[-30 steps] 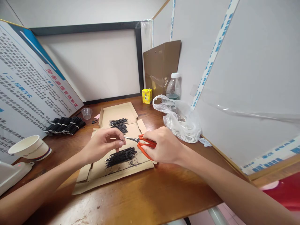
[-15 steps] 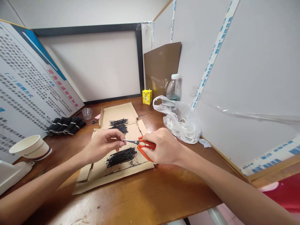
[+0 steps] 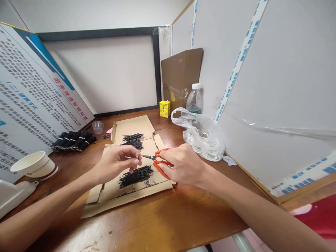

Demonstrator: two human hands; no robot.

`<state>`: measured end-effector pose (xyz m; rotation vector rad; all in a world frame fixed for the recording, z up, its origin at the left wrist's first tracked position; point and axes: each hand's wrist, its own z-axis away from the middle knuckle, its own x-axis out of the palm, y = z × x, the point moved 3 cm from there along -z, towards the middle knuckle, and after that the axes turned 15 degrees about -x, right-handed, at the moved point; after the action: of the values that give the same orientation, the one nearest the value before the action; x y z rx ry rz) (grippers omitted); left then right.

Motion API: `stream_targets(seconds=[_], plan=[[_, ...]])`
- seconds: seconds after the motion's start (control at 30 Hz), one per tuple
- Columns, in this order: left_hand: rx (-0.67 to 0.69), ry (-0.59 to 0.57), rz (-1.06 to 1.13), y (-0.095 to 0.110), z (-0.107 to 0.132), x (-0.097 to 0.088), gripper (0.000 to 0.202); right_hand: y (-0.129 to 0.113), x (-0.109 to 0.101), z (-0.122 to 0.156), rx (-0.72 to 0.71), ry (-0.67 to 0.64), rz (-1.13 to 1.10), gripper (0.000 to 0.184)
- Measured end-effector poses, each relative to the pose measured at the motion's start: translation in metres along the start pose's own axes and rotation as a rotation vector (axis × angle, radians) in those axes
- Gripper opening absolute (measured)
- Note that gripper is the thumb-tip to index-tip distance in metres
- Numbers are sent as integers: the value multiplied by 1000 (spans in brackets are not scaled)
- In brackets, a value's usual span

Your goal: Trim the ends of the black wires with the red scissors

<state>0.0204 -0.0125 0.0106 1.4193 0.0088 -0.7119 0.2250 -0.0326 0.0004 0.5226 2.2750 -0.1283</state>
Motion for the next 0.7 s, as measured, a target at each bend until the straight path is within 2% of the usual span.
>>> stream_targets(seconds=[0.17,0.33,0.7], plan=[[-14,-5,11,0,1,0,11,1,-1,1,36,20,-11,24],[-16,5,2,0,1,0,13,3,1,2,68,-31,-40,22],[-7,14,-32,0,1,0,14,3,1,1,60,-9,-74,18]])
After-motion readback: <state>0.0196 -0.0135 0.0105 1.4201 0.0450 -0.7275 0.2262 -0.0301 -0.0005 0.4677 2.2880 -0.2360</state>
